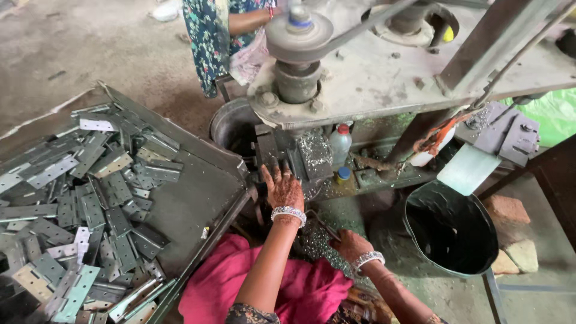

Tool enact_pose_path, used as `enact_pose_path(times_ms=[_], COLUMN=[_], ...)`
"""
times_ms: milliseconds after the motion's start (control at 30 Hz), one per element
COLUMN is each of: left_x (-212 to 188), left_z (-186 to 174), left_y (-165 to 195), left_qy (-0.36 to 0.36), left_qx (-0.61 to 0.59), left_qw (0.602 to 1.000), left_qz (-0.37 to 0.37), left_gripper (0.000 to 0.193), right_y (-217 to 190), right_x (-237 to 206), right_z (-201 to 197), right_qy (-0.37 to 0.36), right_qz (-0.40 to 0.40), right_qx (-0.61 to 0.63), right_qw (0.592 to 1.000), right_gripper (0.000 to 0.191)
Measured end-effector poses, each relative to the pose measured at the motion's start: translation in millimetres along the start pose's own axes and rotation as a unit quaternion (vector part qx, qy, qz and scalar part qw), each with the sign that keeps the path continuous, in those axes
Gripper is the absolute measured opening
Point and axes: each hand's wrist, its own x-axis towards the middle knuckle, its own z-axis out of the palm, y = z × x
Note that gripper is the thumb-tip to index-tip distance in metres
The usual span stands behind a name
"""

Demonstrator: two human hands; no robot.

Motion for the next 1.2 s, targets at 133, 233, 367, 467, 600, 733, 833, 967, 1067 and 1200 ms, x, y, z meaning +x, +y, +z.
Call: enact_pose_path(times_ms=[133,233,367,467,600,733,833,967,1067,1200], left_x=[16,17,17,24,30,23,23,29,31,34], left_z=[-5,2,12,8,-3,-1,6,15,16,10], left_y=[5,7,2,-2,-6,-12,-12,-8,-7,-10], left_qy=[-0.02,0.0,0.034,0.035,-0.012,-0.01,-0.013,0.007,0.021,0.014], left_qx=[0.013,-0.01,-0.033,0.004,0.0,-0.013,-0.016,-0.011,-0.023,-0.012], left_qw=[1.0,1.0,0.999,0.999,0.999,0.999,1.0,1.0,0.999,1.0], left_qz=[-0.009,-0.009,-0.01,-0.031,-0.041,-0.034,-0.015,-0.012,-0.018,-0.017], left_gripper=[0.042,0.043,0.049,0.053,0.052,0.051,0.048,0.048,0.05,0.047], right_y=[-4,-3,-3,-4,-3,5,16,22,20,10], right_x=[6,-6,-4,15,19,10,18,24,10,-2], right_z=[-14,-4,0,-13,-10,12,14,13,23,19], right_qy=[0.049,0.013,0.034,-0.014,0.038,0.028,0.03,0.037,0.021,0.032], right_qz=[-0.038,-0.019,-0.015,0.008,-0.05,-0.061,-0.095,-0.071,-0.045,-0.054], right_qx=[-0.065,-0.019,-0.041,-0.086,-0.09,-0.07,-0.038,-0.045,-0.013,-0.008], right_qw=[0.996,1.0,0.998,0.996,0.994,0.995,0.994,0.996,0.999,0.998], right_gripper=[0.047,0.046,0.049,0.05,0.052,0.05,0.047,0.046,0.046,0.048])
